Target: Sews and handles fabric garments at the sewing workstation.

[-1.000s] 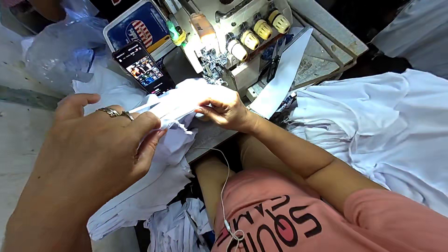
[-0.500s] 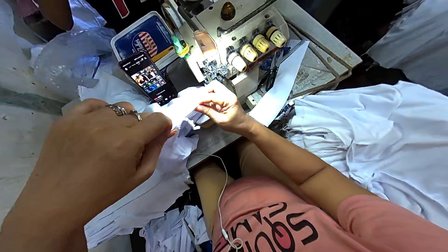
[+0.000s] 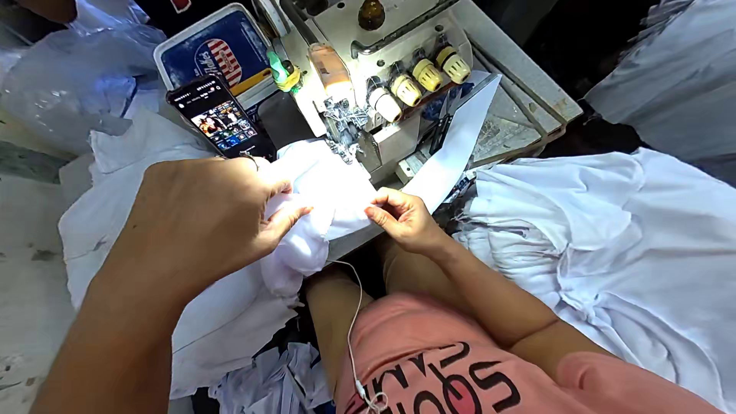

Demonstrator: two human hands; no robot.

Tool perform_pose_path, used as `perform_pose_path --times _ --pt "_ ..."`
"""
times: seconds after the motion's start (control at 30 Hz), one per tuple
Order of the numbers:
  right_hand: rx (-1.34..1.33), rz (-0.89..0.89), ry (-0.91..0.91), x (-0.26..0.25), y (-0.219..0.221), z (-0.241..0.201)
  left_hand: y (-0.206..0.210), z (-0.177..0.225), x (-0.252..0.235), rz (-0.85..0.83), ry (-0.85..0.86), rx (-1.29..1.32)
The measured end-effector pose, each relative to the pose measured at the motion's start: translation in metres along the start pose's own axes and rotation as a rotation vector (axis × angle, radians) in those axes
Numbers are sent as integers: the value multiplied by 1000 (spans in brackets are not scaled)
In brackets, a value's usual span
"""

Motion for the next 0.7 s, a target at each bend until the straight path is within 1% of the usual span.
perform_pose_path --times 0.1,0.33,0.5,0.6,0.7 --pt "-34 -1 -13 -9 1 6 2 3 -10 34 12 19" --pt "-51 -16 -38 -26 4 6 23 8 -26 29 27 95" --pt "-119 -24 -114 -42 6 13 40 8 -37 16 28 143" --pt "-118 -53 -108 -41 6 10 44 6 -40 -12 17 169" --pt "-19 -42 -96 -28 5 -5 39 14 -39 10 49 205"
Point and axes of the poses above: each hand's wrist, its own x-axis away from the middle knuckle, its own y-axis out of the palm, z = x × y, the point moved 9 cm from there along -x, towards the middle knuckle, and after that the axes turned 7 degrees about -x, right-handed, at the moved point
